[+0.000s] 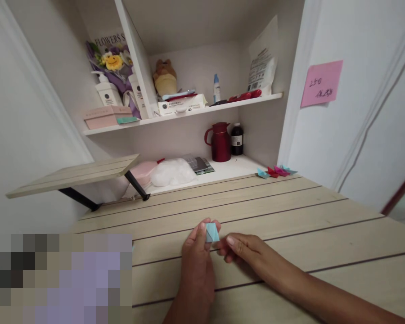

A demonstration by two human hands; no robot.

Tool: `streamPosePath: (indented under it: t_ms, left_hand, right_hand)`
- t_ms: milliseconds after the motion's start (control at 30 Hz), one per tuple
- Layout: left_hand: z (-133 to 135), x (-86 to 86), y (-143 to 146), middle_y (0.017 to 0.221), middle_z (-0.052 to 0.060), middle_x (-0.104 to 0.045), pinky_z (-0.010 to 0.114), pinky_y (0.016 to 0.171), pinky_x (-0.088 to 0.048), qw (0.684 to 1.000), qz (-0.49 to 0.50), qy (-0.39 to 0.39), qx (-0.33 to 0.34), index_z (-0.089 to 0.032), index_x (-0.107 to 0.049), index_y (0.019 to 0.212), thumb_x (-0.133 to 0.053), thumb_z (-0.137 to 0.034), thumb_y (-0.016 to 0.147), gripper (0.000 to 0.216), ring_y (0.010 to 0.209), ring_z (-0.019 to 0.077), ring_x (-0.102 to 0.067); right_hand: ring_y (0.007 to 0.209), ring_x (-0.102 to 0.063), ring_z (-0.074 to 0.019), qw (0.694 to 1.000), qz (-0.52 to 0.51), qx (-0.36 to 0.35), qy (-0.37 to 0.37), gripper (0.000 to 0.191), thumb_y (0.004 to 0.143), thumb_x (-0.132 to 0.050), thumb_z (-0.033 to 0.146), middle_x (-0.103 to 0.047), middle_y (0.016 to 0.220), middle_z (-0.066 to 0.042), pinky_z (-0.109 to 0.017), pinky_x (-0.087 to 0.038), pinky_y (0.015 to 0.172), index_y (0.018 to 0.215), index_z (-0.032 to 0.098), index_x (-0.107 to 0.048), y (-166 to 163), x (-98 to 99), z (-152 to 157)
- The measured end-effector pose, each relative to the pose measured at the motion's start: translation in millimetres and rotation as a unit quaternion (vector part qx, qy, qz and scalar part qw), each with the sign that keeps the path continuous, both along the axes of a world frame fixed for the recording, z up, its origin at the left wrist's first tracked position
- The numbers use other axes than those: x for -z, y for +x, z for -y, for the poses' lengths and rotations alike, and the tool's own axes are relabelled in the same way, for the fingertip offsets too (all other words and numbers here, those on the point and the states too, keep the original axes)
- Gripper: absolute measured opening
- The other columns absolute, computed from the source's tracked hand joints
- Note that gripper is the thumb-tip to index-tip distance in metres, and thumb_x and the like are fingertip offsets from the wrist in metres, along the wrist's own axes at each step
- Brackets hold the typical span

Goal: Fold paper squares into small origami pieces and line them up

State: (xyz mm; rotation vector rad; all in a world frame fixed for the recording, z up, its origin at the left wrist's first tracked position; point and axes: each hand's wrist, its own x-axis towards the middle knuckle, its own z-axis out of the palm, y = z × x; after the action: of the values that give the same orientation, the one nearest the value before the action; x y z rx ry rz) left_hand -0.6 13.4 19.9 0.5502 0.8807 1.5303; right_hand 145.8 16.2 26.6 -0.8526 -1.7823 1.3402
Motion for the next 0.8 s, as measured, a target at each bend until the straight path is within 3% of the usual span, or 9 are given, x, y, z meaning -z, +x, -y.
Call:
streamPosePath:
  t_ms: [167, 300, 500, 667, 800]
  left_hand:
    - [4.3, 3.7, 7.7, 0.085, 0.01, -0.073, 0.024, 0.053, -0.041, 0.993, -0.112, 0.02, 0.023, -0.01, -0.072, 0.093, -0.072, -0.042, 0.073, 0.038, 0.055, 0.0105, -0.052]
    - [6.6, 6.5, 14.1, 0.08, 0.009, -0.073, 0.023, 0.053, -0.041, 0.989, -0.15, 0.019, 0.005, -0.011, -0.073, 0.091, -0.072, -0.043, 0.072, 0.037, 0.055, 0.0099, -0.05]
    - [6.7, 6.4, 16.1, 0.081, 0.01, -0.072, 0.023, 0.045, -0.039, 0.99, -0.136, 0.012, 0.02, -0.01, -0.072, 0.094, -0.071, -0.044, 0.071, 0.041, 0.047, 0.0092, -0.048]
    - [8.9, 4.2, 15.8, 0.081, 0.011, -0.072, 0.024, 0.05, -0.043, 0.993, -0.119, 0.013, 0.013, -0.01, -0.072, 0.092, -0.072, -0.041, 0.071, 0.038, 0.059, 0.0153, -0.06]
    - [8.3, 3.6, 14.4, 0.078, 0.009, -0.072, 0.024, 0.051, -0.043, 0.992, -0.122, 0.018, 0.021, -0.01, -0.073, 0.091, -0.074, -0.042, 0.07, 0.039, 0.054, 0.0129, -0.057]
  right_hand:
    - [0.081, -0.061, -0.0224, 1.0, -0.006, -0.008, 0.006, 0.057, 0.092, -0.035, 0.061, -0.068, 0.085, -0.008, -0.036, -0.045, 0.079, 0.087, 0.016, -0.068, 0.0, 0.2, 1.8]
    - [0.082, -0.061, -0.0224, 0.999, -0.031, 0.003, -0.033, 0.055, 0.09, -0.039, 0.061, -0.068, 0.082, -0.008, -0.034, -0.044, 0.079, 0.082, 0.015, -0.069, -1.4, 0.6, 0.7]
    - [0.071, -0.057, -0.0178, 0.996, -0.049, 0.011, -0.073, 0.038, 0.082, -0.059, 0.051, -0.064, 0.071, -0.004, -0.03, -0.044, 0.073, 0.072, 0.015, -0.066, -3.9, 2.0, -0.4]
    - [0.071, -0.057, -0.0166, 0.998, -0.034, 0.015, -0.056, 0.028, 0.082, -0.062, 0.041, -0.064, 0.07, -0.002, -0.028, -0.042, 0.071, 0.071, 0.016, -0.065, -2.5, 5.0, -1.6]
    - [0.063, -0.057, -0.0143, 0.995, -0.047, 0.024, -0.079, 0.028, 0.082, -0.062, 0.039, -0.064, 0.068, -0.002, -0.027, -0.044, 0.066, 0.069, 0.015, -0.063, -3.4, 8.4, -1.7]
